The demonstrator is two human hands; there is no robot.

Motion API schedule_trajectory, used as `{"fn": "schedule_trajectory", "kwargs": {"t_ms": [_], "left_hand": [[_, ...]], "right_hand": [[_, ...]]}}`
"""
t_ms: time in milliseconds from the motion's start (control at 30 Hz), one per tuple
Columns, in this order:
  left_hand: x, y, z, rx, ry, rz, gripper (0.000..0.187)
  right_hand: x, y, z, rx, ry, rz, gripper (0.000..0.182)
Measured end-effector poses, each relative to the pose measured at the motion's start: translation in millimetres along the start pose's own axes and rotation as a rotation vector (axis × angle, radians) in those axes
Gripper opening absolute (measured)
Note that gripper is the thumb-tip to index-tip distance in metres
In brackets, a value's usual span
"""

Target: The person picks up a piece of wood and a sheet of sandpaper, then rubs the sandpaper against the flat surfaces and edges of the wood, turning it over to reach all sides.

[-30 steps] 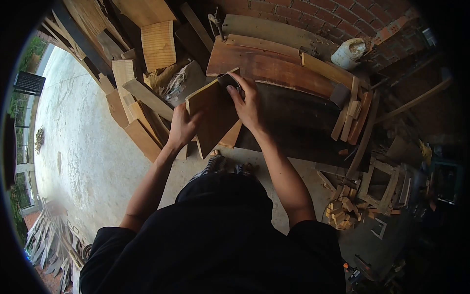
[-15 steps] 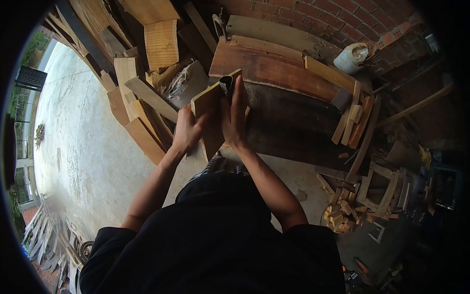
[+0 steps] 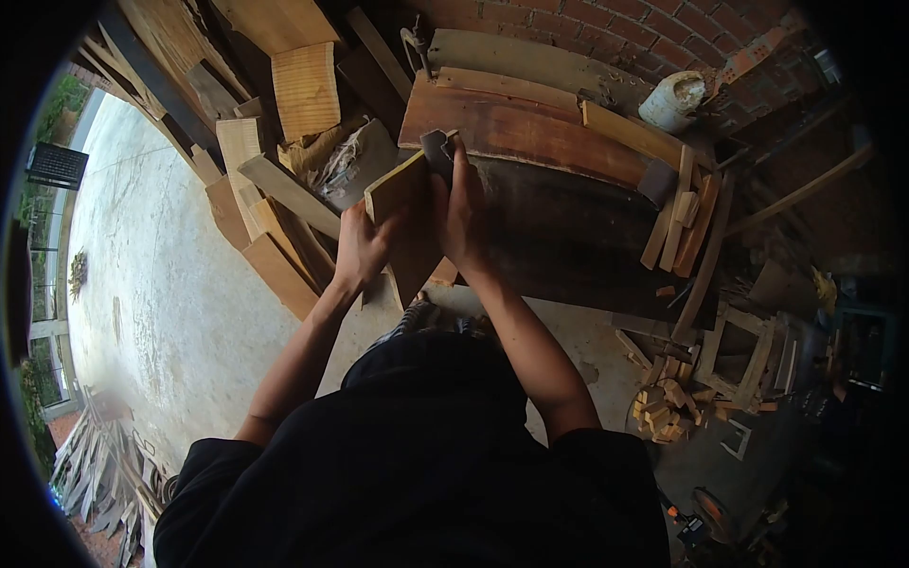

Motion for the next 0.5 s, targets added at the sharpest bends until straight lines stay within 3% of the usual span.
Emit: {"fn": "schedule_trajectory", "kwargs": {"t_ms": [133, 167, 333, 500], "left_hand": [[18, -1, -4, 0.026, -0.080, -0.103, 0.026], [18, -2, -3, 0.056, -0.050, -0.123, 0.027], [14, -3, -4, 0.040, -0.038, -0.100, 0.027], [13, -2, -2, 0.045, -0.086, -0.111, 0.025]], "right_hand": [[-14, 26, -15, 0.021, 0.011, 0.009, 0.050], [-23, 32, -15, 0.052, 0.011, 0.103, 0.046], [-30, 48, -32, -0.161, -0.137, 0.011, 0.042], [-22, 46, -38, -0.186, -0.208, -0.045, 0.040]]}}
Point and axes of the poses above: each hand's wrist, its own y-axis towards the middle knuckle, its own z-axis out of the palm, x = y × z, the point moved 6 cm from there along y, towards the middle knuckle, and after that the axes turned 9 degrees about z, right-handed, at the moved point
